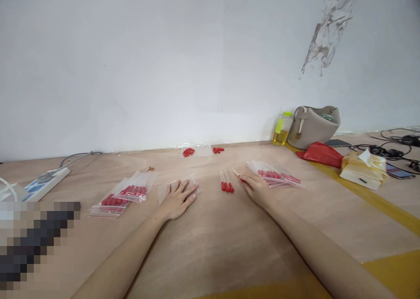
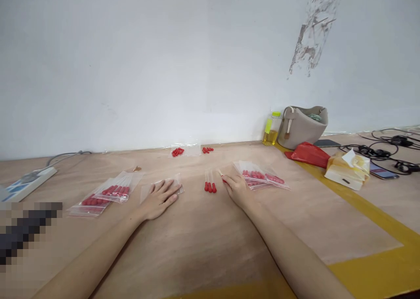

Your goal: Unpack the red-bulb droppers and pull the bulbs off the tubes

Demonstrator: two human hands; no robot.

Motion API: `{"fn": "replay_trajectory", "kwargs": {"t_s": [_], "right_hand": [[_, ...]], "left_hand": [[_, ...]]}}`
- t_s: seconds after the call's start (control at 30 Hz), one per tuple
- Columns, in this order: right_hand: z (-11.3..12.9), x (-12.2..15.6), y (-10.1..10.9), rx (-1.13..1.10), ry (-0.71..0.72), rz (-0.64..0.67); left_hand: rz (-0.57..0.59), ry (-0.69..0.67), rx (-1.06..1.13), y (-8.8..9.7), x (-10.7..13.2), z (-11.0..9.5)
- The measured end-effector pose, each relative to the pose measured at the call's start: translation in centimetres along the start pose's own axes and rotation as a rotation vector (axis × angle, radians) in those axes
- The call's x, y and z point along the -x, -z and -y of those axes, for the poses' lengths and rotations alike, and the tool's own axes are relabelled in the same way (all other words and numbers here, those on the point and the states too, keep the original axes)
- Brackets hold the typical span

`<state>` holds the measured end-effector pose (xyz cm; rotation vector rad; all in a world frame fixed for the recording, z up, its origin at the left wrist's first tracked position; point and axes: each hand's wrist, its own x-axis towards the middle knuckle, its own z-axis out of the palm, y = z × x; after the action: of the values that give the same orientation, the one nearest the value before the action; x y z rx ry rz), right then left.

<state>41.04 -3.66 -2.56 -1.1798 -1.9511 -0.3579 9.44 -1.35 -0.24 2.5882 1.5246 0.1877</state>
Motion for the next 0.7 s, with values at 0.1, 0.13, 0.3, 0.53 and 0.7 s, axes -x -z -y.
{"fn": "replay_trajectory", "kwargs": {"t_s": [0.1, 0.13, 0.3, 0.53, 0.7], "right_hand": [[-0.1, 0.4, -0.7, 0.018, 0.033, 0.098], [-0.1, 0.5, -0.8, 0.024, 0.035, 0.122], [0.3, 0.6, -0.9, 0.038, 0.028, 0.184], [0.8, 0.5, 0.0, 0.057, -0.037, 0.247], [1.0, 0.6, 0.4, 0.041, -0.082, 0.251]], "left_hand": [[-0.002, 0.192, 0.006, -0.2, 0.0, -1.0], [-0.021, 0.250, 0.015, -0.2, 0.0, -1.2], [-0.180, 0.444, -0.029, 1.2, -0.4, 0.4], [-0.205, 0.485, -0.100, 3.0, -1.0, 5.8], [-0.161, 0.519, -0.066, 3.2, -1.1, 6.5]]}}
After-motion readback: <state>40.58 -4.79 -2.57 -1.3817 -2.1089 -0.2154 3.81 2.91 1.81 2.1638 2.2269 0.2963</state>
